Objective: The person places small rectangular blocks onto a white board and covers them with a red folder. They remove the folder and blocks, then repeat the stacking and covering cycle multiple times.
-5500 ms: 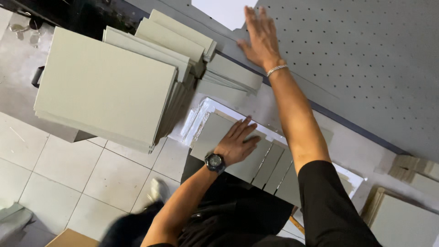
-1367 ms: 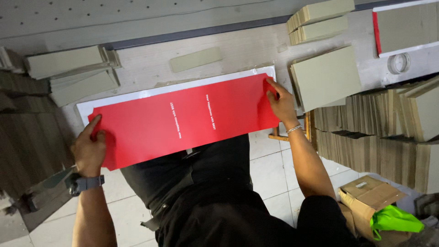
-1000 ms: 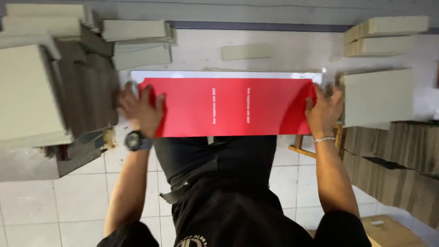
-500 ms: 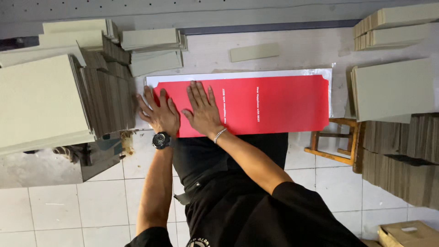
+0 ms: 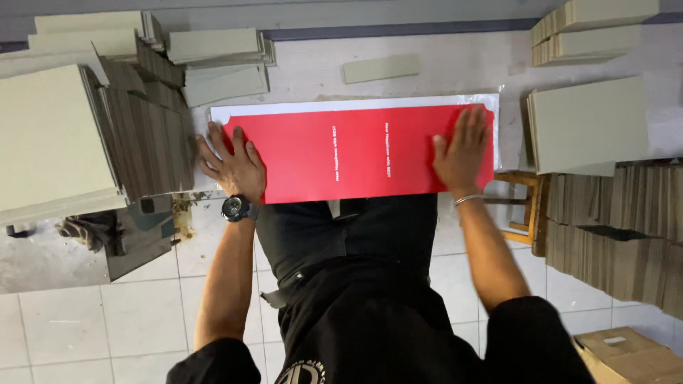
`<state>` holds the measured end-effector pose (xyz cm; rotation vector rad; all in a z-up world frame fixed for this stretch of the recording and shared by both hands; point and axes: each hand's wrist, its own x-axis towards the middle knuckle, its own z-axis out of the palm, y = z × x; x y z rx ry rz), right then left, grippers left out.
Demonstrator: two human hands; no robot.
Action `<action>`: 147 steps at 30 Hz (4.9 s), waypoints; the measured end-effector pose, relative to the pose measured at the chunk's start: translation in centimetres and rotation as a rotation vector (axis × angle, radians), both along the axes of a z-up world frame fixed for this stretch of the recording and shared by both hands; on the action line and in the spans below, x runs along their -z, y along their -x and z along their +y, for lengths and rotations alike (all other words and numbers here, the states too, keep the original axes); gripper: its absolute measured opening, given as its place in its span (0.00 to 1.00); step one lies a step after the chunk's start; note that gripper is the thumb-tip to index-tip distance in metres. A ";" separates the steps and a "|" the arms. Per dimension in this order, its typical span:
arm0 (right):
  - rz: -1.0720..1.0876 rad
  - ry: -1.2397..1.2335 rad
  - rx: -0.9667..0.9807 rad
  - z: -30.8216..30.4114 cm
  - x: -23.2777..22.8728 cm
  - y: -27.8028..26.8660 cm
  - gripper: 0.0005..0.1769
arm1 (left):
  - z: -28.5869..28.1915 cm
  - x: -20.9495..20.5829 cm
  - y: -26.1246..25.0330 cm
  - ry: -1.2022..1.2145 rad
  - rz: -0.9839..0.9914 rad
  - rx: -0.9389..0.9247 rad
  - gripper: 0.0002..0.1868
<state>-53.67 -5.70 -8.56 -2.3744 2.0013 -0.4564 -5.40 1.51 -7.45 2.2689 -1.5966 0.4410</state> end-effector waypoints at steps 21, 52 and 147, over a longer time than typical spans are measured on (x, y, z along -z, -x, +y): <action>-0.067 -0.170 -0.189 2.7 -1.6 -22.2 0.59 | 0.3 0.1 -0.3 -0.047 -0.001 0.026 0.23; -0.347 0.126 -0.304 -7.2 -24.6 9.2 0.24 | -8.6 -21.2 -7.2 -0.377 0.026 0.682 0.13; -0.243 -0.178 0.070 10.0 -10.2 -12.8 0.24 | -2.0 -7.6 13.5 -0.628 0.275 0.596 0.47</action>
